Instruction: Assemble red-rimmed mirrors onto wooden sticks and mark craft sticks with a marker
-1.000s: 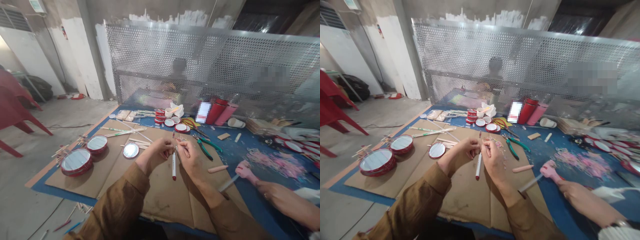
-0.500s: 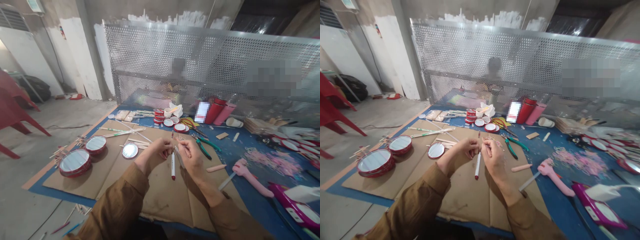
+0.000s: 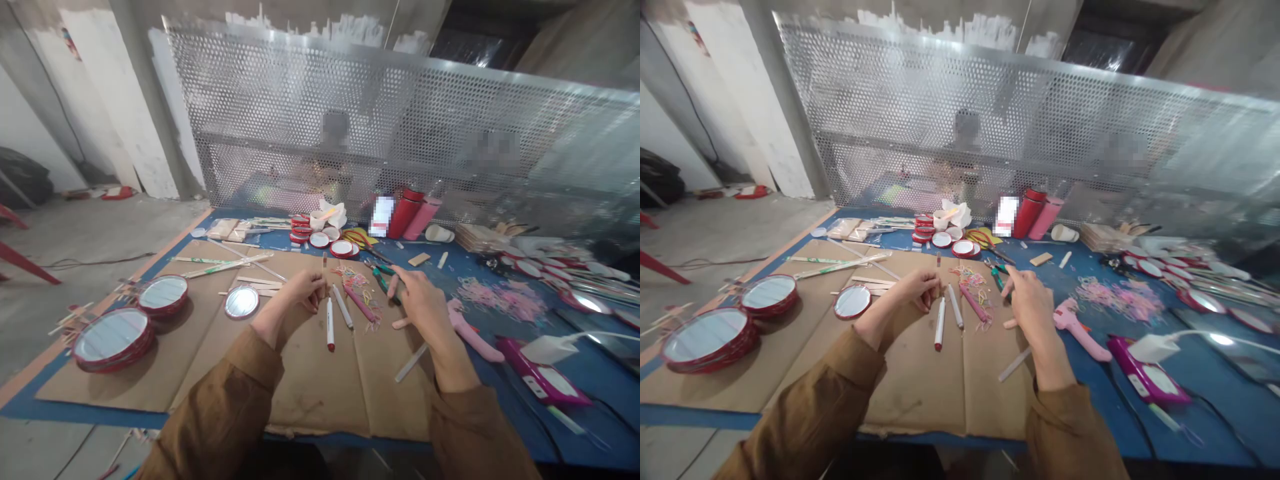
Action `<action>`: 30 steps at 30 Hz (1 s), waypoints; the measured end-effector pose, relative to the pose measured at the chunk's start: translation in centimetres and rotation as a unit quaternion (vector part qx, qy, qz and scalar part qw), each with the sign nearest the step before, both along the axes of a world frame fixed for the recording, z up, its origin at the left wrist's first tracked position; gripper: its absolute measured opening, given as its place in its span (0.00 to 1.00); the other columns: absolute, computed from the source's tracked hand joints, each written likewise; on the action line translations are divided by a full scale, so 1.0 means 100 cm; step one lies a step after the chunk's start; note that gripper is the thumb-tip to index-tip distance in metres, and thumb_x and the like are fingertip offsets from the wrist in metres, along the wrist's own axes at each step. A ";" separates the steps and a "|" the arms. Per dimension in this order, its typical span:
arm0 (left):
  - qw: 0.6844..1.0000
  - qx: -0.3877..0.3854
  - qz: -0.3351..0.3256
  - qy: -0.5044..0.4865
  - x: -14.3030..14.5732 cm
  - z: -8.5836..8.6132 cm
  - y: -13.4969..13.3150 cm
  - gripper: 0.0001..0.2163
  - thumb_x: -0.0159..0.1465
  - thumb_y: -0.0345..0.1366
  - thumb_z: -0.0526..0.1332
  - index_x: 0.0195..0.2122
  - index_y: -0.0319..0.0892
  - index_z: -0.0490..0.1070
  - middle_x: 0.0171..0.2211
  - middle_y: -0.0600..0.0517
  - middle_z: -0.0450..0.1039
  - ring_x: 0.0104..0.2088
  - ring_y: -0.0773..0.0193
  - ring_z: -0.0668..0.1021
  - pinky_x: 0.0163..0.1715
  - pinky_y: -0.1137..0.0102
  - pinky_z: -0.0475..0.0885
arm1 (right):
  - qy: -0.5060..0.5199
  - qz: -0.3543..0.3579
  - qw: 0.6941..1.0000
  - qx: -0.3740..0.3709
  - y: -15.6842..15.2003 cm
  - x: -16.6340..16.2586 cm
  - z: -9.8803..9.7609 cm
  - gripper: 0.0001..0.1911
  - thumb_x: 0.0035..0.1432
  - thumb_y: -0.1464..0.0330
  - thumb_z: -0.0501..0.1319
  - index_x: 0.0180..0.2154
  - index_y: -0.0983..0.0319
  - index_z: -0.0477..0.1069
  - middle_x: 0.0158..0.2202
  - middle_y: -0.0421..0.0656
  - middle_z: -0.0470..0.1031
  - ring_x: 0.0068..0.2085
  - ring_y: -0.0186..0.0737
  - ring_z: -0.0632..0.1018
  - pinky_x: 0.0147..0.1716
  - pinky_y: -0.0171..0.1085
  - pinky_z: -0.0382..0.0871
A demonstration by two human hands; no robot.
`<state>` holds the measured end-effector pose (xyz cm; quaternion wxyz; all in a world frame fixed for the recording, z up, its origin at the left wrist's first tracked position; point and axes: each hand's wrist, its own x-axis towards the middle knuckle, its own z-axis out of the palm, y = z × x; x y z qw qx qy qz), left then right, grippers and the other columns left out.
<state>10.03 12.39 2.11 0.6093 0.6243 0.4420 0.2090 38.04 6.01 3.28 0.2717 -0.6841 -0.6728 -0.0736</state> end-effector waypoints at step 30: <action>0.999 0.016 -0.028 -0.010 0.001 0.001 0.000 0.08 0.67 0.31 0.54 0.30 0.40 0.65 0.18 0.57 0.66 0.14 0.70 0.70 0.17 0.75 0.68 | 0.389 0.167 0.904 -0.052 -0.002 -0.099 -0.005 0.16 0.59 0.56 0.57 0.43 0.58 0.69 0.24 0.37 0.73 0.22 0.37 0.73 0.21 0.34 0.65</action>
